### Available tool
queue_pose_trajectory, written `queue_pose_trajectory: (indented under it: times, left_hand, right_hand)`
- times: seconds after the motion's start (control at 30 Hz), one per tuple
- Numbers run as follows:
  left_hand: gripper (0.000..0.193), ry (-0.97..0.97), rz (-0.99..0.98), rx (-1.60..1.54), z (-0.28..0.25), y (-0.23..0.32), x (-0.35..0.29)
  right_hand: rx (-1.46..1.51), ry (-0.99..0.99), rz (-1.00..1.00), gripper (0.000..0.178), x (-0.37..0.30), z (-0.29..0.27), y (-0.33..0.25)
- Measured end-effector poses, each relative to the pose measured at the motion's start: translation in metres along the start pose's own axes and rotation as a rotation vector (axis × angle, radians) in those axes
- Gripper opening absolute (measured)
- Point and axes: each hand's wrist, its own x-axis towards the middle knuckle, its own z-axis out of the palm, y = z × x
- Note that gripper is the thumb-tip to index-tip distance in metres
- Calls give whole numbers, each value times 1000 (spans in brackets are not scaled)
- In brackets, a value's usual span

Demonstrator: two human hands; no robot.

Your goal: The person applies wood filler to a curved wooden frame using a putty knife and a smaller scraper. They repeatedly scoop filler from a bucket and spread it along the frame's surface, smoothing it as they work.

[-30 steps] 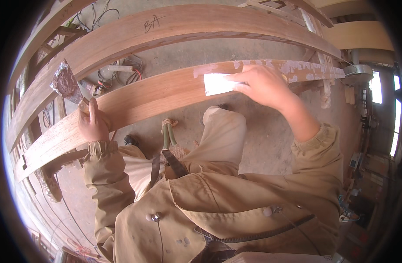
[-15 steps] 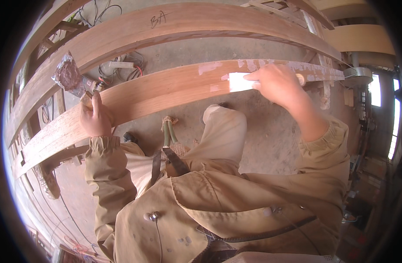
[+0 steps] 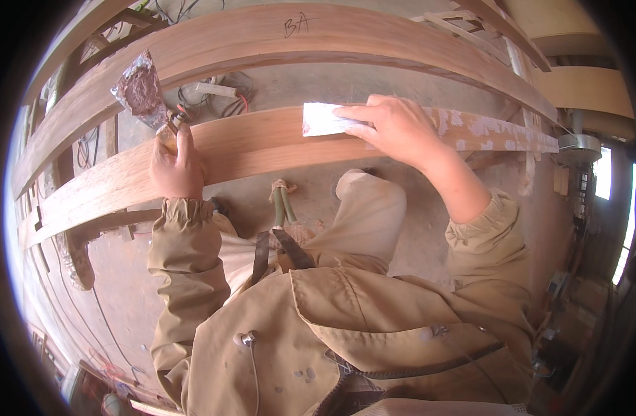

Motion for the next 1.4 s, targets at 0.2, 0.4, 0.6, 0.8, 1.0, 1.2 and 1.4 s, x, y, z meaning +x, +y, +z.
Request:
queue_pose_trajectory:
  times: [0.2, 0.4, 0.6, 0.8, 1.0, 1.2, 1.4]
  left_hand:
    - [33, -3, -47, 5, -2, 0, -2]
    - [28, -40, -86, -37, -4, -4, -2]
    - [33, -26, -65, 1, -3, 6, -3]
    - [33, -16, -73, 59, -2, 3, -4]
    - [35, -24, -37, 80, -2, 5, -5]
    - [33, 2, -17, 120, -3, 5, -5]
    - [32, -17, -6, 76, -1, 2, -5]
  right_hand:
    - [-4, -99, -7, 26, 7, 7, -11]
    - [-66, -197, 30, 25, 1, -12, 0]
    - [-107, -188, -24, 22, 19, -20, -31]
    - [-207, -264, -26, 23, 24, -27, -30]
    - [-121, -181, 38, 25, 29, -19, -25]
    - [45, -321, 206, 27, 32, -26, 0]
    - [121, -201, 49, 28, 34, 2, 3]
